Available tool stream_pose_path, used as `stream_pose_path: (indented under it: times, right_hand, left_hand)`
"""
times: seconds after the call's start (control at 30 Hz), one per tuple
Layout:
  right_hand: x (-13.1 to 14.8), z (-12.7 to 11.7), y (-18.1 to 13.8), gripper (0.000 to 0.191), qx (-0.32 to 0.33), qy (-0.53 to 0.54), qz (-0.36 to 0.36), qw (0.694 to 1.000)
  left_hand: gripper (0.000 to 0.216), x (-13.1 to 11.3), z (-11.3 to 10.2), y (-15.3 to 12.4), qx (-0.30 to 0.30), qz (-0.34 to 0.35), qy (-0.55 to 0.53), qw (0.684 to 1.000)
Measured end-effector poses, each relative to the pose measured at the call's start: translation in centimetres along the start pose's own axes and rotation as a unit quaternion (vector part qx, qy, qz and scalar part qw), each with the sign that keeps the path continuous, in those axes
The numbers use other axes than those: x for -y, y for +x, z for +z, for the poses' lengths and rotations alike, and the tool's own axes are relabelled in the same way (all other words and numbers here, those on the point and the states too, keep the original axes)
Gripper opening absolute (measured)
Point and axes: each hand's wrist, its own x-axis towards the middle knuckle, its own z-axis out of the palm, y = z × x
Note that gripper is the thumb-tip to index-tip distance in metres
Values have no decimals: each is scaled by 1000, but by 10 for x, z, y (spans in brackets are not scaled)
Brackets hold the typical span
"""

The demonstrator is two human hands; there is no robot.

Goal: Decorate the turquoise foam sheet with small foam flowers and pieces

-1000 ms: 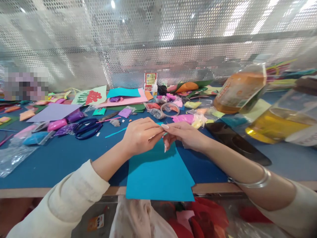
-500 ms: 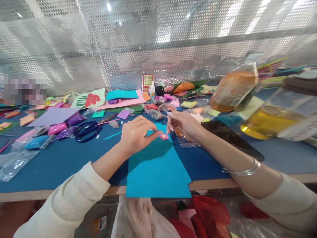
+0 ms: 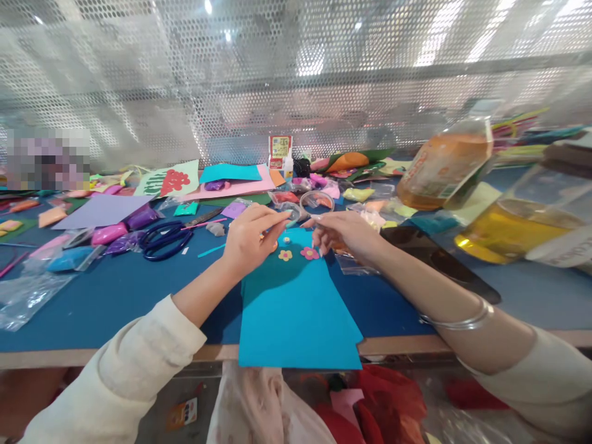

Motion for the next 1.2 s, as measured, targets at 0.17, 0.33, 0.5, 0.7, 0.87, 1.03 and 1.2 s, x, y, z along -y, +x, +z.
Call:
stream_pose_path:
  times: [0.17,0.33,0.5,0.7,0.87,1.03,1.2]
  right_hand:
    - [0,0,1,22,-10,20,-3,1000]
    - [-4,-1,4,22,-9,-25,-29,999]
    - [-8,-4,5,34,-43,-84,-40,995]
    - [-7,-7,3,31,-82,-363,-143,917]
    - [-14,-13,8,34,-54,-418,-159,893]
    - [-13,-18,9,38,-9,-567,-192,801]
    - [-7,-16,2,40,16,-634,-162,756]
  left_hand:
    - [28,4,4,-3,21,-22,18,999]
    - [25,6,5,-5,37,-20,28,999]
    - [17,4,1,-4,61,-8,8,998]
    - [25,-1,-3,-2,54,85,53,993]
    - [23,-2,-3,0,26,64,87,994]
    - [21,-1,-3,-1,72,81,90,990]
    - [27,-1,-1,-3,111,112,92,983]
